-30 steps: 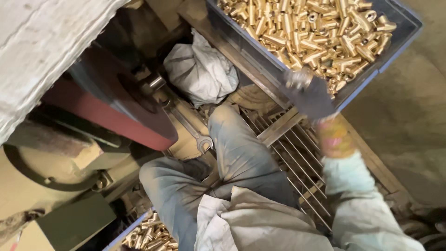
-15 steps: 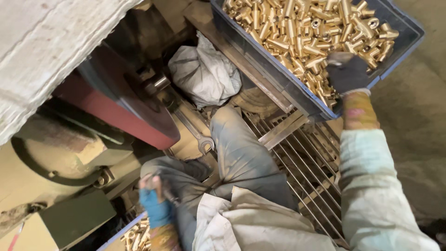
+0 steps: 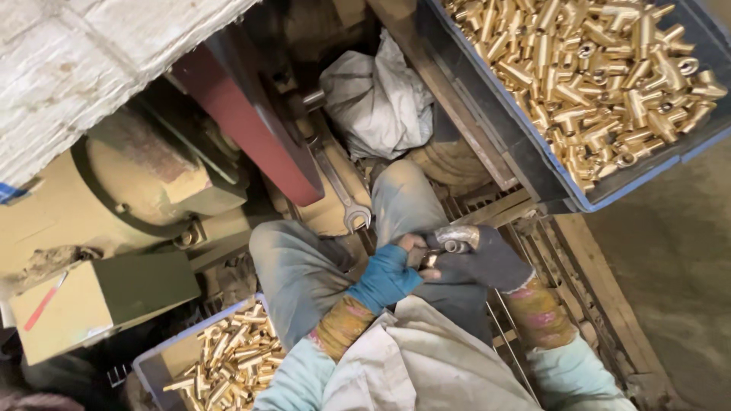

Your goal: The person sits on the floor and repeatedly picks small brass-colored metal parts from a blue bin, presses them against a moving belt grinder, and returns them to the bin. The process is continuous and repetitive throughout the clip.

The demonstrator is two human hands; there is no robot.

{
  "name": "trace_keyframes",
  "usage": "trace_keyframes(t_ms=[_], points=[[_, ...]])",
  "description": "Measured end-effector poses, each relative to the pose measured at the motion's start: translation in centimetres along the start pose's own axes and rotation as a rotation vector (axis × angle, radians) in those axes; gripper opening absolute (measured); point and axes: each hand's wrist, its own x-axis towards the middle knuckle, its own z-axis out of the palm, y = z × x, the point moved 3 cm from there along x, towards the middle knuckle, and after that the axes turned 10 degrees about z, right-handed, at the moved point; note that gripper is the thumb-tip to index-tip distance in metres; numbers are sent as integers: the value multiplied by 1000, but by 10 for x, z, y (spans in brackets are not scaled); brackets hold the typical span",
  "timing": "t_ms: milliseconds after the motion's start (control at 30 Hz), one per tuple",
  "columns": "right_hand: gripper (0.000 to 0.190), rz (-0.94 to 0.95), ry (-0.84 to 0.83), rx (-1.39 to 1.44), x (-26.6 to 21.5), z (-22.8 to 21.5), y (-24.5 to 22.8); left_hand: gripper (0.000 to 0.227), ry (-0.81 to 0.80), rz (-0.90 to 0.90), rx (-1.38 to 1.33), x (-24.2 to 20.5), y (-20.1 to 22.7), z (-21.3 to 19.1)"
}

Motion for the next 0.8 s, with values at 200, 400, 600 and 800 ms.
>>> trace_keyframes(t_ms=[200, 400, 600, 800], points=[[31, 70, -47, 8, 11, 21, -10, 26, 28, -101, -44, -15, -37, -8], [37, 24, 111, -134, 17, 30, -19, 15, 149, -262, -448, -34, -61, -23], [49, -319, 140, -458, 28, 55, -40, 12, 382, -358, -795, -45, -59, -74], [64, -145, 9, -635, 53, 90, -45, 12, 381, -321, -678, -56, -58, -91]])
